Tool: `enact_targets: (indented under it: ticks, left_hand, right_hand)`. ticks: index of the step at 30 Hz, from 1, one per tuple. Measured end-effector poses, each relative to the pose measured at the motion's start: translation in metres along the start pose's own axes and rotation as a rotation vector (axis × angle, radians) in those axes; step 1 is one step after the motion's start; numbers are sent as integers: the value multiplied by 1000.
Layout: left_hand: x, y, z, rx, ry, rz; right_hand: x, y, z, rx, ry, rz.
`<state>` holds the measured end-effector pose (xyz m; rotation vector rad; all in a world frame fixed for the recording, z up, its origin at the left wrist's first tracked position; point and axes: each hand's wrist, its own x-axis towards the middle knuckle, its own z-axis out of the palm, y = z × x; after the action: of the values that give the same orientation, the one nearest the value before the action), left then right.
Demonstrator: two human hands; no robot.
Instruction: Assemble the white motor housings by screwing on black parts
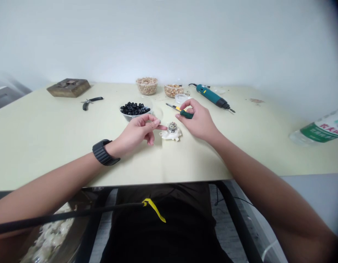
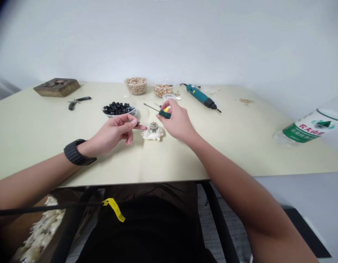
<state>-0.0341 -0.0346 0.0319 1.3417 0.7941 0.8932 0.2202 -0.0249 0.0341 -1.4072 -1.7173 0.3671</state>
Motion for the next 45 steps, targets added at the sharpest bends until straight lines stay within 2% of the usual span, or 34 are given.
enact_targets:
  ticks: [5,9,14,21,24,26,28,31,34,39,45]
  left_hand:
    - [0,3,0,10,46,-27]
    - [0,1,-1,14,48,-9]
    - [2,0,-4,22,31,66]
    - [5,-4,-5,7,16,79]
    - [5,-4,-5,-6,22,84]
    - [4,-3,-4,-2,18,93]
    - [2,-1,-2,18,-2,105]
    - [-1,1,2,48,-48,124]
    - [-3,3,5,53,-65,139]
    - [-5,4,7,98,-45,146]
    - [-8,5,11,106,26,200]
  right_hand:
    - [10,17,-9,-314,-118,148]
    - [8,14,-10,-507,-233,173]
    - [4,6,-11,-547,-285,168]
    - [2,6,-13,-505,-302,133]
    - [3,6,-14,-511,-209,73]
    - [3,4,-15,-457,-82,-31]
    - [0,-1,-15,-297,-12,-159]
    - [-7,-10,-13,-77,-77,-283]
    - [-15,-16,-8,-12,-132,-314]
    - [-20,-18,-2,154,-144,-328]
    - [-21,-25,5,401,-287,-252]
